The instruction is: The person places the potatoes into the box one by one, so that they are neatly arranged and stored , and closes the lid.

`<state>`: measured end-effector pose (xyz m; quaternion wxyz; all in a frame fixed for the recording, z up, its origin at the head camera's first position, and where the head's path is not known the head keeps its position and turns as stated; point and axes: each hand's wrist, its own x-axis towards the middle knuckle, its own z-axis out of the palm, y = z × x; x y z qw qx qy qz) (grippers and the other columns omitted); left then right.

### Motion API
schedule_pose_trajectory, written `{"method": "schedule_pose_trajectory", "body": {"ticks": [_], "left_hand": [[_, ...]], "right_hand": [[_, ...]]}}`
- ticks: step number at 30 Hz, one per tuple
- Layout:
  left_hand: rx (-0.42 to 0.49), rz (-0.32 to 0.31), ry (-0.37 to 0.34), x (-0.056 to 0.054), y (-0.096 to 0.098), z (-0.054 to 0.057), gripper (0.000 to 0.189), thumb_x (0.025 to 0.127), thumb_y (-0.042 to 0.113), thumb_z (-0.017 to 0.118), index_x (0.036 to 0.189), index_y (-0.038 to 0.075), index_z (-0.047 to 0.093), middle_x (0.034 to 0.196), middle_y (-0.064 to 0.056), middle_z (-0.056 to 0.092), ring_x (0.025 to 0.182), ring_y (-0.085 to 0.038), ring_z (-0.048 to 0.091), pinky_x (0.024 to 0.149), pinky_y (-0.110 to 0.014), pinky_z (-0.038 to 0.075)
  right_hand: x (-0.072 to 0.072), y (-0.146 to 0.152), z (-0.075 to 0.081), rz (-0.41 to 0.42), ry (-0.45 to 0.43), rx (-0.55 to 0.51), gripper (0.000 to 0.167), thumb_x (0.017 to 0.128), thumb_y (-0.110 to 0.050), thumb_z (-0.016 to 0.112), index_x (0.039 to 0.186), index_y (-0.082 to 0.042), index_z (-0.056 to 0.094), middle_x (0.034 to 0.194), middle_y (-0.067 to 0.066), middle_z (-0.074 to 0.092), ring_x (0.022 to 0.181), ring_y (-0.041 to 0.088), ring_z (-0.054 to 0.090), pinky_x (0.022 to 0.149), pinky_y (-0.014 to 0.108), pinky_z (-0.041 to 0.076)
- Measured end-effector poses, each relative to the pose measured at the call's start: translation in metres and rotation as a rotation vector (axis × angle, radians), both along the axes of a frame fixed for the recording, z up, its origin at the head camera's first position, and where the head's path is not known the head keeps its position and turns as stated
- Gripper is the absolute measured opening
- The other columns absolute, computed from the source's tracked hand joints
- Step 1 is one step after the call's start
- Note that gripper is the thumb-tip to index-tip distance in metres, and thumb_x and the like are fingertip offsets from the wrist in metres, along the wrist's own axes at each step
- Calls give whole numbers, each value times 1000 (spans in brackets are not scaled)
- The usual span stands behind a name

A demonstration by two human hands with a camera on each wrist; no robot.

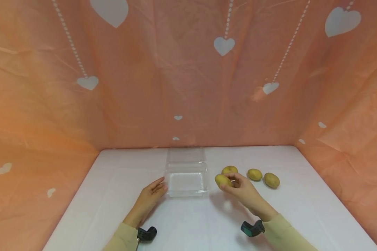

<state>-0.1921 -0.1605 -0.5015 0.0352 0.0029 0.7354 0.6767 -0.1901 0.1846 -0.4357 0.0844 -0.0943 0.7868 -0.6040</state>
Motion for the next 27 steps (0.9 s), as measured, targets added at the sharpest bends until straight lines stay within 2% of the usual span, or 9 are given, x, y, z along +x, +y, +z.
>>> {"method": "schedule_pose_trajectory", "body": {"ticks": [6,9,13,18,24,27], "left_hand": [[-26,-18,-3,0,-3,-4,65,89,30,71,142,4,46,136,-20,53,127,-30,48,105,-42,40],[-29,-26,-12,0,-3,-7,67,88,32,72,143,4,46,137,-19,52,128,-30,47,105,-41,40],[-32,-15,-21,1,-2,-8,68,88,34,72,143,4,46,136,-18,53,128,-29,48,105,-41,40],[-24,-19,-8,-2,-3,-5,64,89,31,71,143,7,47,135,-18,54,127,-29,48,104,-41,42],[25,-21,-31,-5,-2,-2,60,90,26,71,142,9,49,137,-18,53,127,-27,48,101,-39,45],[38,-26,-27,-4,-1,-1,59,91,24,70,143,8,48,137,-19,52,128,-28,47,101,-38,45]], "right_hand": [[-16,-46,-1,7,34,-50,47,83,-24,78,122,-7,58,115,10,58,92,20,61,76,27,53],[-25,-68,0,15,54,-36,46,83,-29,79,119,-9,59,110,8,61,90,19,62,73,28,53],[-41,-94,0,38,120,78,43,82,-35,78,113,-11,62,106,3,64,87,16,63,71,30,54],[-60,-115,-3,87,186,228,38,81,-33,78,107,-9,65,103,2,65,90,19,62,77,34,54],[-70,-127,-13,80,193,373,34,80,-36,78,98,-10,64,96,4,65,89,19,60,74,34,52],[-71,-129,-18,87,195,414,34,80,-36,79,96,-10,63,95,5,65,86,20,60,72,34,52]]}}
